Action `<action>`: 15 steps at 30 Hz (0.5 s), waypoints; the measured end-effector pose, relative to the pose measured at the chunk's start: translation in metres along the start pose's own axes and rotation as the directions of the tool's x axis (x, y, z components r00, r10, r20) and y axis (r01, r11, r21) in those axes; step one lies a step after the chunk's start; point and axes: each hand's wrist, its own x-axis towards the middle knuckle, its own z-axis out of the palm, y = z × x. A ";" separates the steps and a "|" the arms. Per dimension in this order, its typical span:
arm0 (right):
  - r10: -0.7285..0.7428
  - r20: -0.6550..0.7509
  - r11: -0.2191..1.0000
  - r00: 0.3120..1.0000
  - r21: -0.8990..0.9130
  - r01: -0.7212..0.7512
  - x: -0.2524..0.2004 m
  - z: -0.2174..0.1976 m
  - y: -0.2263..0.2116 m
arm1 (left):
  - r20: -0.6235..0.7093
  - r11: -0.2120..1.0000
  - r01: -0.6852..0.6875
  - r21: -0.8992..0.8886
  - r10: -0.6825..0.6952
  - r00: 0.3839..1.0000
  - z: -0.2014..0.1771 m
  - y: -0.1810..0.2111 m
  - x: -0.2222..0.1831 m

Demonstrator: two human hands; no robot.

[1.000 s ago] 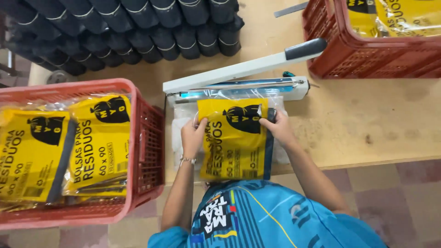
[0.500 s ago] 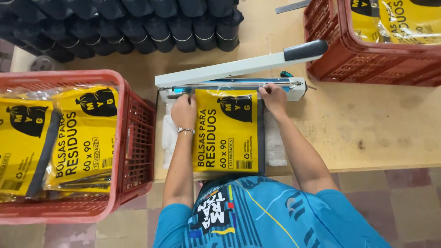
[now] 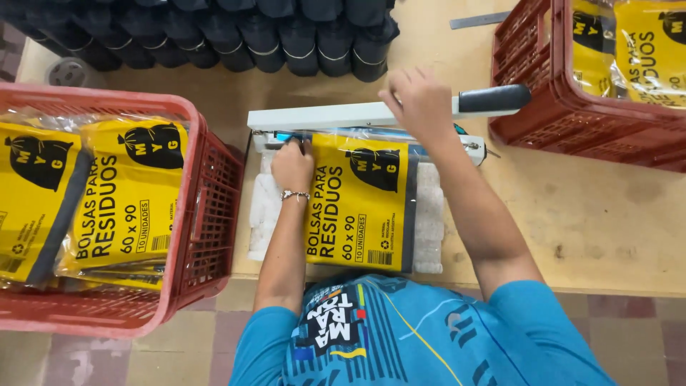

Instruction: Sealing yellow plastic bags using a manual heat sealer and organizing them into crates.

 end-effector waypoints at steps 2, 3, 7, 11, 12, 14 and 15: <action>0.200 0.494 0.955 0.846 0.092 -0.280 0.022 0.009 0.011 | 0.268 0.998 0.046 -0.047 -0.031 0.963 -0.020 0.005 0.006; 0.193 0.490 0.957 0.850 0.096 -0.273 0.024 0.006 0.010 | 0.261 0.998 0.051 -0.048 -0.037 0.965 -0.007 0.001 0.003; 0.264 0.894 0.795 0.363 0.011 -0.606 0.013 0.019 0.007 | -0.023 1.000 0.024 0.000 -0.024 0.999 0.017 -0.006 -0.001; 0.247 0.941 0.700 0.231 -0.008 -0.714 -0.030 0.064 0.016 | -0.055 0.999 0.032 0.031 -0.030 0.998 0.022 -0.006 -0.001; 0.242 0.942 0.706 0.234 -0.005 -0.708 -0.037 0.068 0.016 | -0.059 0.999 0.040 0.029 -0.038 0.998 0.022 -0.006 -0.003; 0.273 0.941 0.706 0.201 -0.054 -0.706 -0.047 0.079 0.015 | -0.100 1.000 0.006 0.031 -0.003 0.995 0.022 -0.007 -0.003; 0.260 0.944 0.713 0.206 -0.044 -0.700 -0.045 0.077 0.017 | -0.104 0.999 0.019 0.037 -0.015 0.994 0.020 -0.005 -0.002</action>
